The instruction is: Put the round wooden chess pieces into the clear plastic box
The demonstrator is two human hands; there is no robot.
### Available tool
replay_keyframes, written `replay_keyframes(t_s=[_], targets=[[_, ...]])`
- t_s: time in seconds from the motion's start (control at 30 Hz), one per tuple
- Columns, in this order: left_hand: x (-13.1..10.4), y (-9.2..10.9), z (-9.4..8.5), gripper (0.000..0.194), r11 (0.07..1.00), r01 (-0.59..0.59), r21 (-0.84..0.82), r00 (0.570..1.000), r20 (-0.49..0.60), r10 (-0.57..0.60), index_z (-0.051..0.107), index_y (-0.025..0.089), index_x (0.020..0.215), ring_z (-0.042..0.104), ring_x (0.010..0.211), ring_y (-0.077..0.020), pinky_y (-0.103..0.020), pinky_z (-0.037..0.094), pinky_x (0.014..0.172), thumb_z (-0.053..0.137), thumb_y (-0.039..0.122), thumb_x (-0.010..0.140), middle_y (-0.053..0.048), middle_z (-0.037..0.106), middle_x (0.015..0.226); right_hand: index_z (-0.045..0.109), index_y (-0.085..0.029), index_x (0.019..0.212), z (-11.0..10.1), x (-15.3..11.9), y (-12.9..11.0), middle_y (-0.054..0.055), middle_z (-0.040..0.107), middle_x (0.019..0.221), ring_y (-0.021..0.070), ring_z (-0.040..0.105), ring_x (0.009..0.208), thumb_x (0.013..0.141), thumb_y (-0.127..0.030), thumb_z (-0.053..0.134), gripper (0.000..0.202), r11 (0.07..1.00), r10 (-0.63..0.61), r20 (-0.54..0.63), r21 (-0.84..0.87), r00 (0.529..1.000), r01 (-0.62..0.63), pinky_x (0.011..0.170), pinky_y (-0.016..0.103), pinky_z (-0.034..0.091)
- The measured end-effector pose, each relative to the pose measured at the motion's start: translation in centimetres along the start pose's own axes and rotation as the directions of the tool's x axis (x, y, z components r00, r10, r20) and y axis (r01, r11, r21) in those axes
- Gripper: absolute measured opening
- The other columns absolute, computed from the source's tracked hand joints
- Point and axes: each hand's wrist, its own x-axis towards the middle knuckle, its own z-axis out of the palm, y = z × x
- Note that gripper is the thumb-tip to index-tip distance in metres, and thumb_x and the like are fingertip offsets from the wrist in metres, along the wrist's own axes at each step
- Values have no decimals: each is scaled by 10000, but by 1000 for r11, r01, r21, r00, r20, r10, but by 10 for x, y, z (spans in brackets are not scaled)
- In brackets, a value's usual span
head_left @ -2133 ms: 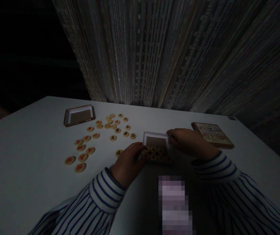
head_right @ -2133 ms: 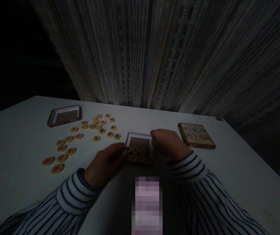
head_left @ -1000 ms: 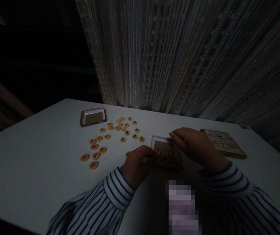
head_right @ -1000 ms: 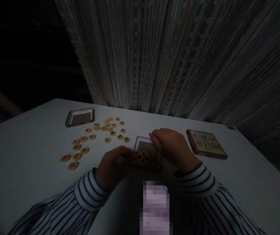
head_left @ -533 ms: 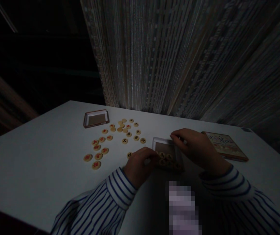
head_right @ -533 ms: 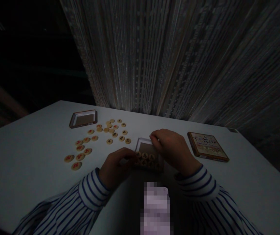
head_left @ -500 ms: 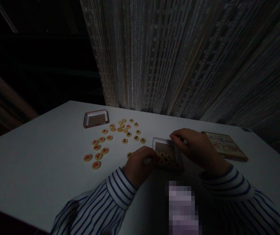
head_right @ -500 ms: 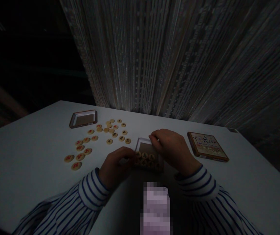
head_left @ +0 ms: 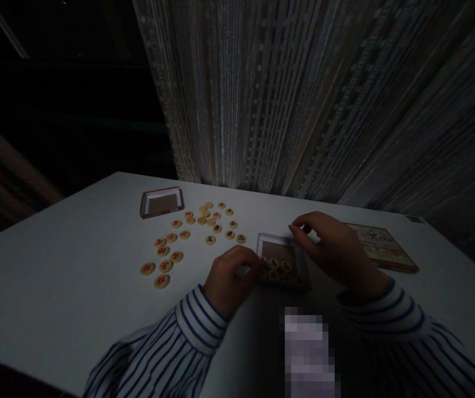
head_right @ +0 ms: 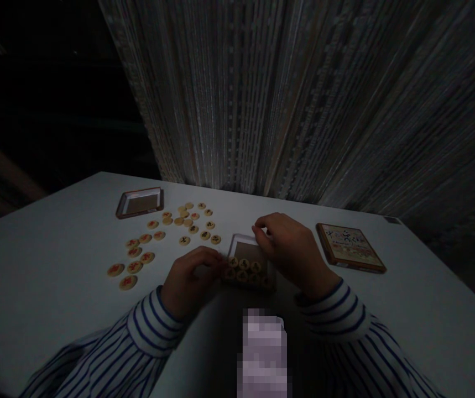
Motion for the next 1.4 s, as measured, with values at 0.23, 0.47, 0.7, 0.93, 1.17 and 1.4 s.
replay_keyframes(t_s=[0.23, 0.47, 0.7, 0.93, 1.17, 1.4], targets=[[-3, 3, 1, 213, 983, 90, 157, 990, 90, -105, 605, 171, 625, 577, 599, -135, -249, 447, 581, 511, 235, 805, -19, 624, 590, 590, -148, 826, -1, 1, -2, 69, 642, 751, 174, 595, 699, 873, -250, 417, 206, 1000, -10, -28, -2, 1000, 10, 623, 285, 442], [-5, 3, 2, 84, 992, 39, 119, 992, 117, -53, 630, 173, 807, 615, 660, -151, -281, 478, 637, 557, 195, 770, -33, 675, 705, 588, -157, 861, -1, 1, -3, 54, 647, 740, 159, 592, 648, 853, -278, 444, 188, 1000, 24, -23, -10, 999, -24, 591, 278, 444], [-3, 4, 2, 169, 999, -20, 36, 998, 61, 17, 567, 172, 897, 587, 711, -132, -264, 490, 643, 570, 121, 735, -39, 629, 809, 584, -155, 852, 0, 1, -2, 54, 642, 726, 164, 590, 638, 850, -265, 441, 181, 999, -3, -48, -42, 999, 1, 603, 292, 437], [-2, 2, 1, 335, 995, -83, 62, 995, -44, 86, 525, 195, 1014, 582, 789, -156, -306, 503, 680, 615, 134, 697, -66, 618, 933, 584, -137, 955, 1, 1, -1, 82, 659, 803, 188, 601, 702, 848, -267, 448, 217, 998, -30, -64, -57, 998, 27, 639, 320, 446], [1, 1, -6, 277, 997, -10, 79, 980, -195, 26, 542, 184, 1023, 593, 829, -160, -290, 506, 682, 570, 171, 748, -94, 608, 1019, 572, -122, 998, -1, 1, -2, 99, 650, 848, 200, 594, 757, 853, -277, 449, 245, 999, -13, -49, -37, 999, 11, 663, 328, 438], [9, -4, -29, 220, 974, 212, -77, 820, -528, -220, 597, 167, 962, 604, 778, -140, -264, 495, 706, 580, 253, 760, -50, 641, 910, 569, -142, 1011, -3, 1, -4, 95, 648, 869, 204, 591, 781, 857, -287, 444, 246, 1000, -10, -54, -17, 999, 9, 677, 335, 432]])
